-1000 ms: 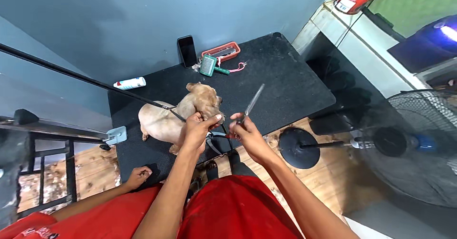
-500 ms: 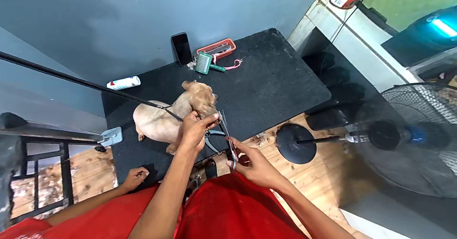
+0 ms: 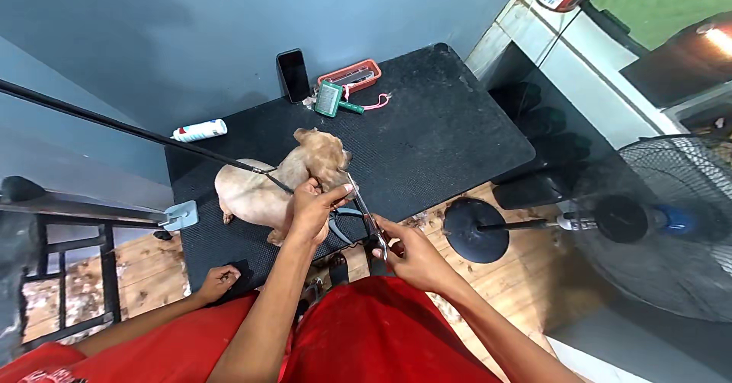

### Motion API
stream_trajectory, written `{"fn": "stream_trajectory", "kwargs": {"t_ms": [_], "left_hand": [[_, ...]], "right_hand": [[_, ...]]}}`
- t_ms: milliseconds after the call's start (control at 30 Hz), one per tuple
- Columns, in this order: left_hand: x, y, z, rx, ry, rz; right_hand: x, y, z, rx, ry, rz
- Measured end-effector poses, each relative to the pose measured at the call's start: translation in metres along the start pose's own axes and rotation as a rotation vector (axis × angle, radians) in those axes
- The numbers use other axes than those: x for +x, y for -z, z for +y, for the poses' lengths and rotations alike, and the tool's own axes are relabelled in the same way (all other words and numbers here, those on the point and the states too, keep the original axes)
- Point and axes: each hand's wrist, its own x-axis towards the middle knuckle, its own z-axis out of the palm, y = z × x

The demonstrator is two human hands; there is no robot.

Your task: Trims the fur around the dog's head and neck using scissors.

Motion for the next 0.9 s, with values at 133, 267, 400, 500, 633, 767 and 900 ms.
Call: {"fn": "stream_trajectory", "kwargs": {"t_ms": [133,267,400,500,633,767,900], "left_hand": [[-0.001,0.0,0.0,-0.022,0.004,-0.017],[-0.001,0.001,0.0,-0.003,0.001,-0.023],[-0.001,0.002,0.0,0.012,0.0,-0.022],[-0.002,0.003,0.0,0.01,0.0,-0.031],[-0.002,0.006,0.0,0.013,-0.003,-0.042],[-0.001,0.006,0.0,0.01,0.0,-0.043],[-0.001,0.005,0.0,0.012,0.01,-0.042]], "right_hand": [[0.001,-0.002,0.004,0.119,0.032,0.071],[0.005,0.002,0.003,0.113,0.107,0.071],[0.013,0.005,-0.003,0.035,0.119,0.067],[0.019,0.007,-0.004,-0.017,0.123,0.072],[0.022,0.009,-0.005,-0.042,0.107,0.049],[0.023,0.009,-0.005,-0.038,0.087,0.044],[0.022,0.004,-0.001,0.052,0.079,0.056]]}}
